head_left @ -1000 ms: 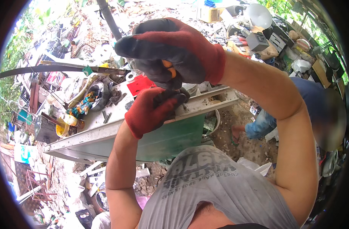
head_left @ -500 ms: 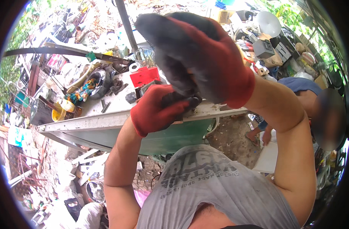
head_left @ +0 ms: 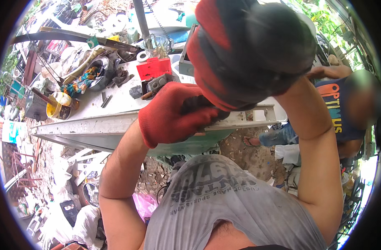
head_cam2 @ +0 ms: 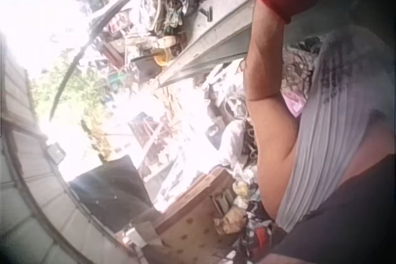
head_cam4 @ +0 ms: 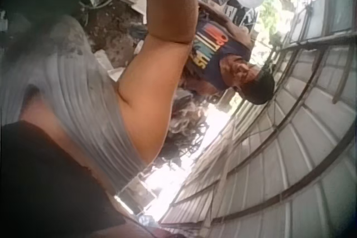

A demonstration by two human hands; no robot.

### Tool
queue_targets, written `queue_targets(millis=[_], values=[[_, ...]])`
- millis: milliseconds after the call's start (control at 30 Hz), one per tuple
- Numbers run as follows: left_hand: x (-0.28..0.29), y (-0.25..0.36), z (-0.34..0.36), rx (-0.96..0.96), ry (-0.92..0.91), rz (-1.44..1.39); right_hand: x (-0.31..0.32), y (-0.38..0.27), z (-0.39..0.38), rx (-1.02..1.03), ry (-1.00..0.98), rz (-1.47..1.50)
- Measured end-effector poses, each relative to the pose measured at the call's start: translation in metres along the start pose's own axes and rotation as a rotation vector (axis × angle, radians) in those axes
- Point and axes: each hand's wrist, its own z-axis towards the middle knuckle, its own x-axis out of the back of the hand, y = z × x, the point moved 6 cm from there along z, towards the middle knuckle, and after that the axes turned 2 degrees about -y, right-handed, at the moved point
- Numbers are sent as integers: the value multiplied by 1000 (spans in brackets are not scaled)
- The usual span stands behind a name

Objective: The person uses a hammer and a screwdriver to work on a metal frame structure. They repeatedly strike the frame with the hammer and use the screwdriver to pry or adjust components within the frame. The task involves continuous manual manipulation of the metal parts in a cluttered outdoor environment.

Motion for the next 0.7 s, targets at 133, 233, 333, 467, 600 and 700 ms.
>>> queue_targets(millis=[133, 233, 333, 467, 600, 700], values=[[-6, -3, 7, 46, 18, -72, 11, -13, 8, -66, 125, -201], [-4, -7, 8, 62, 83, -61, -4, -29, 2, -63, 267, -472], [0, -9, 7, 51, 121, -62, -30, -37, -17, 5, 359, -649], [3, -14, 4, 123, 70, -19, -39, -24, -15, 54, 310, -672], [-6, -17, 12, 94, -4, -152, -26, -17, -9, 6, 202, -497], [-10, -13, 8, 114, 5, -183, -13, -8, 0, -76, -22, -210]])
